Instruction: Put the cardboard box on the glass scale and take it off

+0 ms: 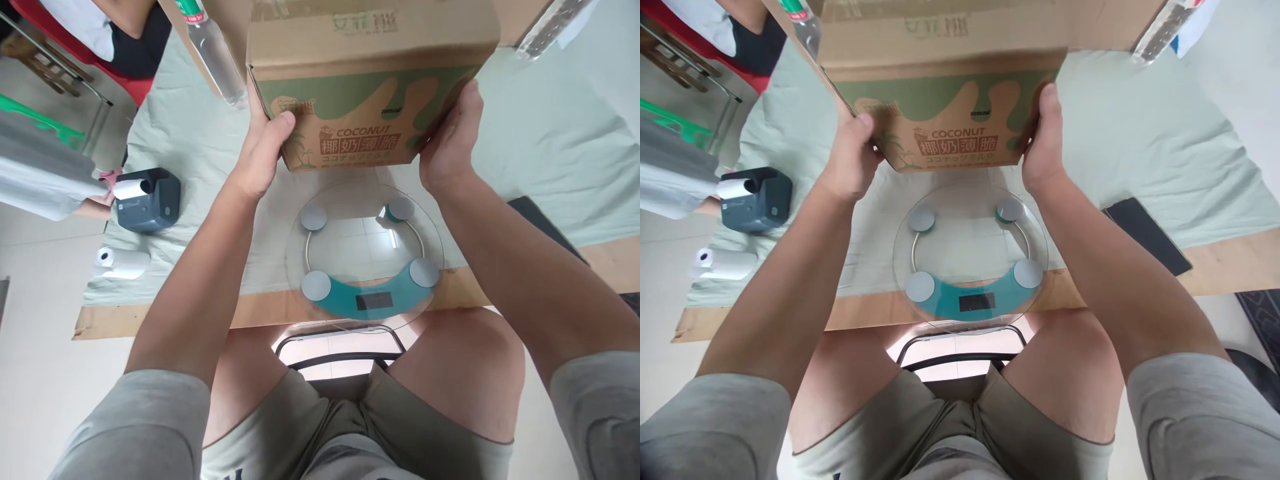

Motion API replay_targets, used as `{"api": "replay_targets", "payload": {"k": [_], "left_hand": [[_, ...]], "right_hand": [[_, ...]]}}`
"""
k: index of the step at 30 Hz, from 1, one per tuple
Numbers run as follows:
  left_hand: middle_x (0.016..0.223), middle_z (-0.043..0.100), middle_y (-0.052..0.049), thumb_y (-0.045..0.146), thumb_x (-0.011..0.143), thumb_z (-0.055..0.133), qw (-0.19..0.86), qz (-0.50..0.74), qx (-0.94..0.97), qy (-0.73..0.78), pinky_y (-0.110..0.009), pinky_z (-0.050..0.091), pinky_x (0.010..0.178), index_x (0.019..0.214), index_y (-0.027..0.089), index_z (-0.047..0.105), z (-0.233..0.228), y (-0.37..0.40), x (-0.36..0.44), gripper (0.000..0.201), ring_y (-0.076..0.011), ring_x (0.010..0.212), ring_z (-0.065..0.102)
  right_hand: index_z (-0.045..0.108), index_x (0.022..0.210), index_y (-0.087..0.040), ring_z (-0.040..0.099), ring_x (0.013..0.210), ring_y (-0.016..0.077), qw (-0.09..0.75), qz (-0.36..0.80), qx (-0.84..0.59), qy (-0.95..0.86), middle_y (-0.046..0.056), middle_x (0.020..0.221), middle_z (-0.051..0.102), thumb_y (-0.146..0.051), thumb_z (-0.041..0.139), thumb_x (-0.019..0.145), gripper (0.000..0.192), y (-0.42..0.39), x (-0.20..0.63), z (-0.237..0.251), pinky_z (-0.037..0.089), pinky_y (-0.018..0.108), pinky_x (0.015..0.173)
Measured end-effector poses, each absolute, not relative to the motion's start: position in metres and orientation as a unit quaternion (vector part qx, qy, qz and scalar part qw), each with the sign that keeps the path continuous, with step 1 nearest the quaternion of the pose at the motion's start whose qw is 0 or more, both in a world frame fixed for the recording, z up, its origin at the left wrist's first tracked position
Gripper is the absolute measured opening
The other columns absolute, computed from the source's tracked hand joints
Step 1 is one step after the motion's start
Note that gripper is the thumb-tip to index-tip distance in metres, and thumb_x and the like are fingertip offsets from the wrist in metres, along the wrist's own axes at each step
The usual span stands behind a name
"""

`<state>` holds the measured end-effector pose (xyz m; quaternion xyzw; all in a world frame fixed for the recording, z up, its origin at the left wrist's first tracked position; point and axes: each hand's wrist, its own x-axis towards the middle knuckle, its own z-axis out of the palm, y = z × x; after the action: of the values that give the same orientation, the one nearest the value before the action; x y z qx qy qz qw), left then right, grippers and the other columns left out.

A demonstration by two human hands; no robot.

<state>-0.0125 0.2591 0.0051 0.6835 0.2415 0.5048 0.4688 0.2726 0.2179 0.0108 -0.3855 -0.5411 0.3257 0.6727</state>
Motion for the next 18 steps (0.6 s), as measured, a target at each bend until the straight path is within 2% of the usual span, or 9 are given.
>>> {"api": "replay_targets", "payload": {"k": [3, 7, 9, 11, 15, 18], "left_hand": [[0.145, 0.062, 0.013, 0.08, 0.071, 0.079, 0.46, 0.489, 0.702, 0.237, -0.055, 0.038, 0.13, 0.156, 0.047, 0.04, -0.011, 0.266, -0.014, 0.099, -0.0296, 0.159, 0.027], [0.15, 0.06, 0.007, 0.076, 0.076, 0.076, 0.472, 0.495, 0.672, 0.285, -0.057, 0.045, 0.124, 0.152, 0.044, 0.047, -0.022, 0.26, -0.012, 0.087, -0.0356, 0.161, 0.028], [0.153, 0.057, 0.006, 0.076, 0.076, 0.076, 0.479, 0.501, 0.659, 0.292, -0.058, 0.045, 0.123, 0.149, 0.046, 0.049, -0.027, 0.258, -0.011, 0.084, -0.0359, 0.162, 0.025], [0.156, 0.054, 0.011, 0.076, 0.073, 0.079, 0.484, 0.502, 0.659, 0.282, -0.057, 0.039, 0.127, 0.15, 0.049, 0.046, -0.035, 0.263, -0.013, 0.088, -0.0328, 0.164, 0.02], [0.158, 0.046, 0.025, 0.076, 0.068, 0.086, 0.5, 0.459, 0.693, 0.244, -0.058, 0.02, 0.137, 0.154, 0.054, 0.031, -0.054, 0.28, -0.022, 0.104, -0.0251, 0.16, 0.012], [0.159, 0.046, 0.022, 0.076, 0.072, 0.083, 0.504, 0.455, 0.694, 0.239, -0.057, 0.016, 0.138, 0.156, 0.052, 0.03, -0.062, 0.287, -0.025, 0.102, -0.025, 0.159, 0.014]], "right_hand": [[0.059, 0.09, -0.027, 0.055, 0.144, 0.0248, 0.686, 0.346, -0.357, -0.531, 0.005, 0.097, 0.073, -0.08, 0.045, 0.088, 0.054, 0.223, 0.275, -0.003, 0.036, 0.046, 0.134], [0.059, 0.088, -0.03, 0.054, 0.145, 0.0217, 0.686, 0.366, -0.343, -0.527, 0.001, 0.101, 0.075, -0.073, 0.05, 0.089, 0.044, 0.222, 0.277, -0.011, 0.034, 0.043, 0.135], [0.06, 0.088, -0.032, 0.054, 0.145, 0.0213, 0.679, 0.375, -0.361, -0.517, 0.0, 0.103, 0.075, -0.072, 0.052, 0.088, 0.042, 0.22, 0.276, -0.011, 0.035, 0.041, 0.134], [0.061, 0.09, -0.031, 0.055, 0.144, 0.0225, 0.68, 0.378, -0.367, -0.51, 0.001, 0.106, 0.076, -0.074, 0.053, 0.087, 0.044, 0.217, 0.274, -0.011, 0.034, 0.042, 0.134], [0.064, 0.106, -0.033, 0.058, 0.135, 0.0244, 0.664, 0.38, -0.393, -0.509, -0.001, 0.118, 0.075, -0.08, 0.052, 0.082, 0.054, 0.215, 0.272, -0.015, 0.034, 0.046, 0.134], [0.063, 0.112, -0.037, 0.057, 0.133, 0.0247, 0.666, 0.39, -0.381, -0.509, -0.004, 0.123, 0.075, -0.079, 0.058, 0.076, 0.055, 0.217, 0.273, -0.022, 0.033, 0.045, 0.135]]}}
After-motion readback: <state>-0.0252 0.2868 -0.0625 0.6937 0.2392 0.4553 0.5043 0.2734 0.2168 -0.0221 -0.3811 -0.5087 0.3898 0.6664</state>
